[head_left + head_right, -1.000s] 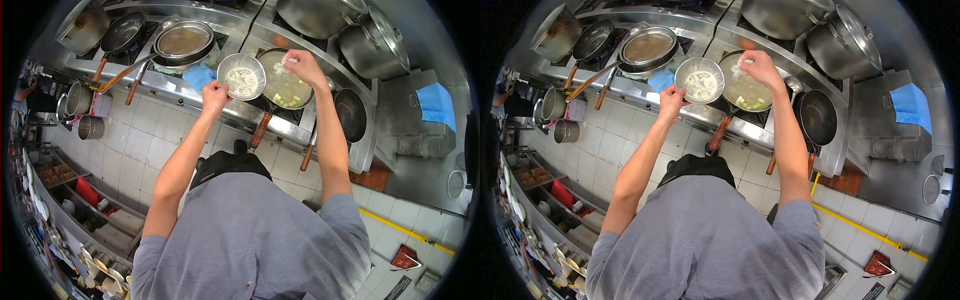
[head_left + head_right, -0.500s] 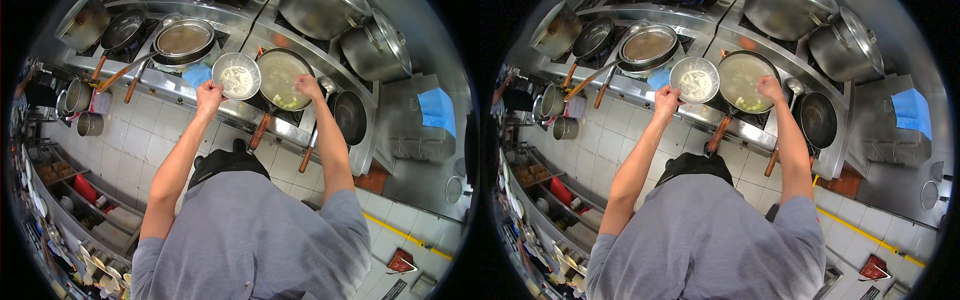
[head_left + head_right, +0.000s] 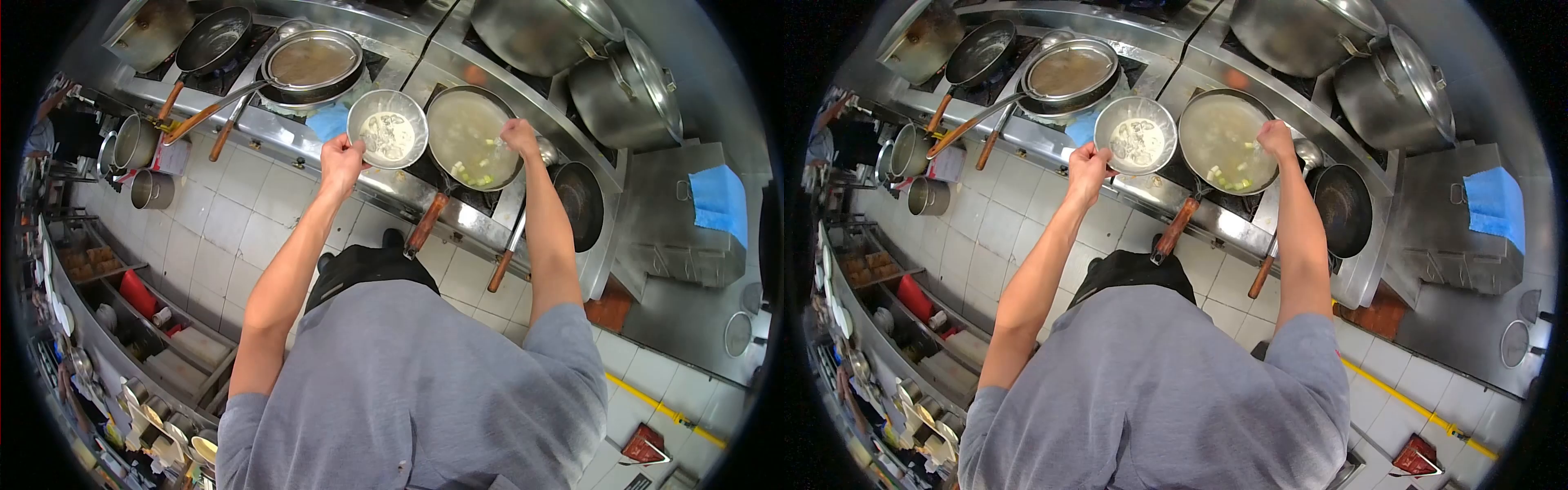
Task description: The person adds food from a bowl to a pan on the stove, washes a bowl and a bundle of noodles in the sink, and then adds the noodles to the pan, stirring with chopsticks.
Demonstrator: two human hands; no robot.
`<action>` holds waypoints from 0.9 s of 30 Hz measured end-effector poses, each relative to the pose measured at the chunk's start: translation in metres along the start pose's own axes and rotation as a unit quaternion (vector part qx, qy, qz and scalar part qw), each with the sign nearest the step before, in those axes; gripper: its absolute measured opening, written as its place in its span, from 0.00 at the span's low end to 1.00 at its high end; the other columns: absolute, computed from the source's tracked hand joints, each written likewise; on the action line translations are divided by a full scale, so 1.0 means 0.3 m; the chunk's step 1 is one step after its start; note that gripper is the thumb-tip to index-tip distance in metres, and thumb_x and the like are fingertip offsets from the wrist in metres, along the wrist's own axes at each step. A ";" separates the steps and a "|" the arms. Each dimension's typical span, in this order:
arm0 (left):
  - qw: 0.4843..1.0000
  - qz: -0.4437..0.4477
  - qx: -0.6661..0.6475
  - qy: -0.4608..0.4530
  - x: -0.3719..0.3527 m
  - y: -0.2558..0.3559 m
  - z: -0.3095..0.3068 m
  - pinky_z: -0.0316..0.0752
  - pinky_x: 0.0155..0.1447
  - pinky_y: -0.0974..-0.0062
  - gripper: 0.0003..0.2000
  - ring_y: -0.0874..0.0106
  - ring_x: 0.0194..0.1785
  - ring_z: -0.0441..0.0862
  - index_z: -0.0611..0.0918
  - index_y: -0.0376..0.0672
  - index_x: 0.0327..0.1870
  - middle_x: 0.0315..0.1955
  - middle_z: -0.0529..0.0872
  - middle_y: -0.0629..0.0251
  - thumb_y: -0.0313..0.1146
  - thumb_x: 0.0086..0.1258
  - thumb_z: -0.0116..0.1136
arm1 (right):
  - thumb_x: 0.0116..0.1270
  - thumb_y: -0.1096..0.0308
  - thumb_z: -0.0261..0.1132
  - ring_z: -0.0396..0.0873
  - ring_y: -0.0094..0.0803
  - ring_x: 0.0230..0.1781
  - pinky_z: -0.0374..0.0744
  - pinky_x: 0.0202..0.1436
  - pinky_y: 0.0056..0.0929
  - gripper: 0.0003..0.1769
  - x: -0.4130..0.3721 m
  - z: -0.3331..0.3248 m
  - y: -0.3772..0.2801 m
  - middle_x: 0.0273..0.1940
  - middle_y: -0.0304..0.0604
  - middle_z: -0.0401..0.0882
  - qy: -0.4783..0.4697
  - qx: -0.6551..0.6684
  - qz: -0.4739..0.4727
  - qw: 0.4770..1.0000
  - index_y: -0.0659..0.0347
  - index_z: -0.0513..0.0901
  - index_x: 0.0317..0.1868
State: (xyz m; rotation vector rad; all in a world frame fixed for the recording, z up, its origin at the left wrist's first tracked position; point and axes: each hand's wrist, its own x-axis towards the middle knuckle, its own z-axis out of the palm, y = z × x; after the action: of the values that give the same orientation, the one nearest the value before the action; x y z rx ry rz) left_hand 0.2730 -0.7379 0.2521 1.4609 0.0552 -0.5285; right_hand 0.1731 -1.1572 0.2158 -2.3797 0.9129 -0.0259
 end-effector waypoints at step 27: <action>1.000 0.011 -0.009 0.027 -0.023 -0.013 -0.049 0.83 0.32 0.74 0.07 0.76 0.26 0.80 0.75 0.36 0.23 0.21 0.78 0.66 0.25 0.61 0.56 | 0.56 0.75 0.65 0.79 0.28 0.26 0.85 0.30 0.34 0.04 0.071 0.184 -0.351 0.27 0.41 0.80 -0.053 0.154 0.006 0.987 0.64 0.82 0.33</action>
State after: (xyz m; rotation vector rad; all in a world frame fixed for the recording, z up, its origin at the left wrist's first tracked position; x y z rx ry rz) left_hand 0.2696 -0.7220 0.2489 1.4575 0.0868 -0.4693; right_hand 0.2651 -1.0794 0.2217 -2.0682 0.8100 -0.0340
